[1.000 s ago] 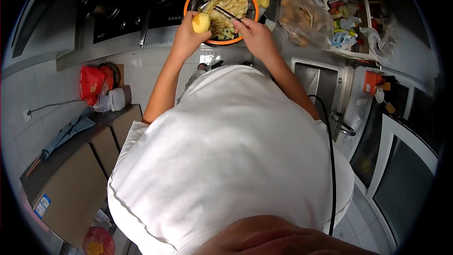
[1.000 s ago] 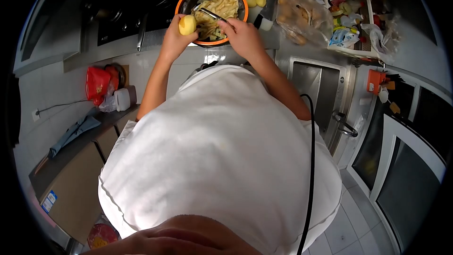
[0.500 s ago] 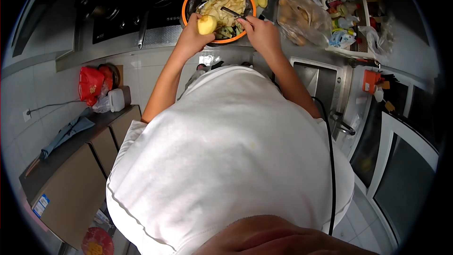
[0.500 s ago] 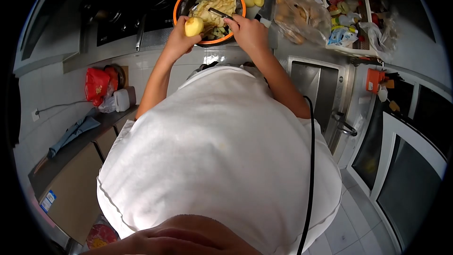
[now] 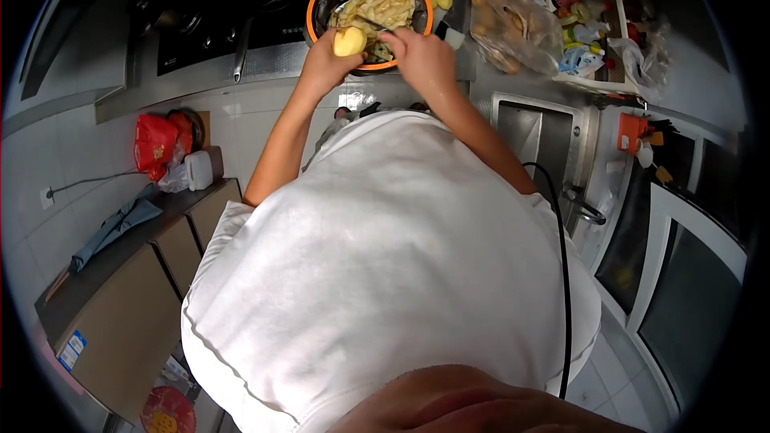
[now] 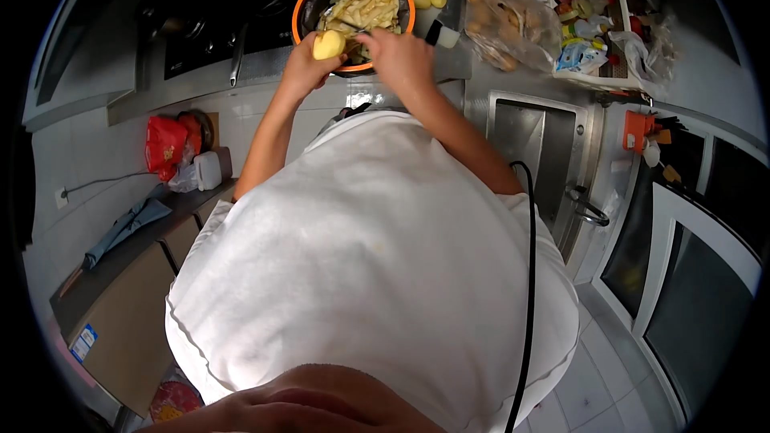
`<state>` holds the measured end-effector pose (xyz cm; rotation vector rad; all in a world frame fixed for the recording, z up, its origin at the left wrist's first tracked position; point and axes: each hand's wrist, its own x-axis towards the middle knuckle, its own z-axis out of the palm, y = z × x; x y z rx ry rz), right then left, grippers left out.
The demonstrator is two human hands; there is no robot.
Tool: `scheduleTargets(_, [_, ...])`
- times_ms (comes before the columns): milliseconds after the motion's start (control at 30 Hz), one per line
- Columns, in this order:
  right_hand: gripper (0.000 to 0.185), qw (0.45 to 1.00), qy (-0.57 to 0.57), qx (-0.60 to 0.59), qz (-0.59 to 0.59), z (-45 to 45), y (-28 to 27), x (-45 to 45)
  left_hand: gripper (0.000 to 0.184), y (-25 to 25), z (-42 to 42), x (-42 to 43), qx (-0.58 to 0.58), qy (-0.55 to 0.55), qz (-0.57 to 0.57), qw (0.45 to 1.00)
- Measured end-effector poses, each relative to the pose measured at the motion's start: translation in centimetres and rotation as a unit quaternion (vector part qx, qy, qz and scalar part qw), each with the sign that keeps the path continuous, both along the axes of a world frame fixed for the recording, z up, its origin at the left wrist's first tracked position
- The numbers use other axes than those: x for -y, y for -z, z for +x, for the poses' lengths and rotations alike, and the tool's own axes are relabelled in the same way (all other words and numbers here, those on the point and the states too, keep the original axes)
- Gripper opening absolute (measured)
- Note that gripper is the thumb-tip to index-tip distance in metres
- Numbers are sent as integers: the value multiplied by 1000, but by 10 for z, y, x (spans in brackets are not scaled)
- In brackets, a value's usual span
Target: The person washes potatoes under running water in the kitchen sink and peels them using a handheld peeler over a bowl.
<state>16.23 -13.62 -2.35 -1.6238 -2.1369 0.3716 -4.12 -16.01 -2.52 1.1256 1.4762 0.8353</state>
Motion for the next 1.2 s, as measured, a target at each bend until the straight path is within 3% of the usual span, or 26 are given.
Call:
scheduleTargets(167, [45,998,16,-31,-51,29,-10,-8,50,-13,-4,7,-68,-6,53,996])
scheduleTargets(233, [44,997,5,-39,-67,29,-22,0,53,-5,-6,6,-44,-13,83,995])
scheduleTargets(300, [42,993,-17,-90,-78,23,-28,6,55,-5,-4,2,58,-56,64,995])
scheduleTargets(433, [39,979,-83,-164,-82,0,-31,20,53,-5,-4,-2,75,-21,-3,997])
scheduleTargets(567, [38,996,-41,-77,-12,-3,-10,13,52,-14,0,7,71,-17,-15,997])
scheduleTargets(633, [44,999,16,-26,-20,10,-5,-8,46,-13,0,11,44,-12,4,999])
scheduleTargets(833, [43,994,-6,-76,-78,13,-24,9,55,-8,-10,7,-56,-12,99,993])
scheduleTargets(900, [41,977,-38,-187,-94,6,-21,13,57,6,-11,4,-32,-29,98,994])
scheduleTargets(967, [41,975,-54,-199,-84,-4,-23,19,60,9,-11,3,-87,-37,104,990])
scheduleTargets(1033, [41,990,-95,-93,-43,-9,-29,24,58,14,-11,7,-82,-37,90,992])
scheduleTargets(1100, [41,992,-84,-86,-40,-7,-18,15,54,23,-11,9,-55,-43,83,994])
scheduleTargets(1200, [41,999,6,-22,-27,18,9,-10,52,-3,-4,17,-72,-40,148,986])
